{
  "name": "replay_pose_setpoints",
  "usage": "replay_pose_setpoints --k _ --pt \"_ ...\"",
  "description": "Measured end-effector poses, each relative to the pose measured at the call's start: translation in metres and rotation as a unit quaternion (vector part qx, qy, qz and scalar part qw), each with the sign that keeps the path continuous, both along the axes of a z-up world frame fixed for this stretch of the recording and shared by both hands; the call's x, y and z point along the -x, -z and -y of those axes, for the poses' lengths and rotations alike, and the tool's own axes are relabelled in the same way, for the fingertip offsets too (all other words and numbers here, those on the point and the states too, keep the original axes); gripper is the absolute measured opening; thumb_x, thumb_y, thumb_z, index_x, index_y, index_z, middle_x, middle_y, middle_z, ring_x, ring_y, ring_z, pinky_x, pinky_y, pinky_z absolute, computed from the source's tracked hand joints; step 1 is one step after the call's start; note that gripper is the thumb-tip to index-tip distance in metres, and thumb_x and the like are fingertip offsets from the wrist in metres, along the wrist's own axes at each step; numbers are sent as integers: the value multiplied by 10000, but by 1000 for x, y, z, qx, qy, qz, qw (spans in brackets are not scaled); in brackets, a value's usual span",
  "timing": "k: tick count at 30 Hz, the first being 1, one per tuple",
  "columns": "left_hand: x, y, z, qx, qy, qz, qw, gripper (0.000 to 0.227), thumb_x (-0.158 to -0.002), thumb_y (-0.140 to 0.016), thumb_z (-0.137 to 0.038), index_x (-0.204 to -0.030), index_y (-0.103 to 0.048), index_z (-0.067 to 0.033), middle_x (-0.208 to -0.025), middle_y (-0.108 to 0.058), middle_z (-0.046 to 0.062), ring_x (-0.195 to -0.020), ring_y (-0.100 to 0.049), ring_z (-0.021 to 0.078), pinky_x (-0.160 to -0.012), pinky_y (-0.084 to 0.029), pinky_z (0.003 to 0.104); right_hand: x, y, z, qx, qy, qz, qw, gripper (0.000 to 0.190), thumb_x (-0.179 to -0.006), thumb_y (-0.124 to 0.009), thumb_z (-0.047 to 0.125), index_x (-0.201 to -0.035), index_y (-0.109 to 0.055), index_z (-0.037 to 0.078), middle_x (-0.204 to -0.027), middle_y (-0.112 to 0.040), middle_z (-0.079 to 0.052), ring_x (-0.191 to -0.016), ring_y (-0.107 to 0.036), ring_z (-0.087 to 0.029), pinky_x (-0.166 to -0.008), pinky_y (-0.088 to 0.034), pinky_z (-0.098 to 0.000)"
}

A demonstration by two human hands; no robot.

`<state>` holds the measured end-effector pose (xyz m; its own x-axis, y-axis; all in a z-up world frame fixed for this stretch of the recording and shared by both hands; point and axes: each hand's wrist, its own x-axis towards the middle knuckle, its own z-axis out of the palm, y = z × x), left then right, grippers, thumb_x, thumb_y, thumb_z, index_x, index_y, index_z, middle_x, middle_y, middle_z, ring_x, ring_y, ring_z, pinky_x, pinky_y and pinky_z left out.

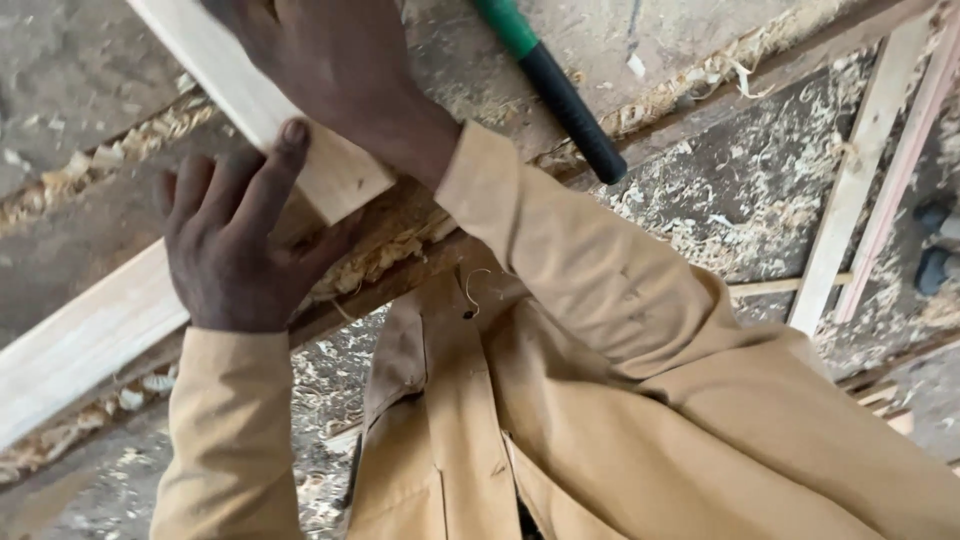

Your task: Assembling a wooden frame by aligning wood pieces and hammering nails into the joints.

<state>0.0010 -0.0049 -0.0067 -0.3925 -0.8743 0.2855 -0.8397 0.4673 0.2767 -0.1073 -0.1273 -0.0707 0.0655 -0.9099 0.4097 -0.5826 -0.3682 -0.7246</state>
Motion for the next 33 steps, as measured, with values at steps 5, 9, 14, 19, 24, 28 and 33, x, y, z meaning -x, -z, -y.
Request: replay_pose_setpoints --k 5,9,14,19,24,28,33 --pt "-5 17 0 10 0 -22 1000 624 -861 -767 -465 -1249 -570 -16 -877 -649 136 -694 -457 252 -678 -317 379 92 -52 -35 -166 -214 141 952 419 -911 -336 410 -777 -561 84 -649 -562 -9 -451 -480 -77 -403 -365 -198" --pt "2 3 3 -31 -13 -27 999 588 -813 -779 -401 -1151 -612 50 -830 -591 185 -670 -451 340 -693 -342 428 109 -56 -87 -366 -195 207 886 368 -890 -439 358 -1092 -556 73 -1097 -636 -134 -854 -714 -218 -683 -613 -318" --pt "-3 10 -2 -44 -15 -20 999 595 -783 -776 -394 -1159 -607 35 -882 -595 206 -720 -511 345 -730 -372 447 91 -50 -107 -300 -85 299 902 271 -836 -601 212 -1034 -588 28 -985 -650 -136 -852 -664 -210 -757 -586 -303" --pt "-5 13 -5 -42 -32 -20 998 580 -782 -794 -378 -1160 -601 16 -892 -579 208 -714 -494 361 -743 -392 465 84 -49 -107 -226 -64 318 919 183 -820 -630 112 -933 -604 -30 -912 -652 -177 -789 -671 -246 -714 -584 -308" --pt "-6 13 -5 -45 -29 -32 998 567 -767 -785 -401 -1109 -621 20 -871 -600 184 -683 -504 308 -725 -374 432 79 -26 -118 -159 -87 275 944 206 -848 -651 95 -1025 -571 28 -969 -656 -166 -791 -702 -205 -693 -640 -291" --pt "-4 10 -4 -32 -30 -41 998 504 -791 -745 -382 -1087 -633 9 -870 -623 180 -639 -490 297 -691 -362 428 81 -35 -120 -170 -92 300 934 257 -825 -666 15 -1059 -569 -27 -1012 -637 -194 -916 -680 -271 -858 -593 -331" --pt "-2 5 -1 -65 -22 -58 996 480 -778 -734 -321 -1081 -612 31 -884 -631 174 -723 -559 274 -689 -371 416 80 -31 -124 -154 -94 268 946 355 -826 -684 -16 -1143 -523 -12 -1061 -623 -186 -962 -671 -259 -894 -582 -317"
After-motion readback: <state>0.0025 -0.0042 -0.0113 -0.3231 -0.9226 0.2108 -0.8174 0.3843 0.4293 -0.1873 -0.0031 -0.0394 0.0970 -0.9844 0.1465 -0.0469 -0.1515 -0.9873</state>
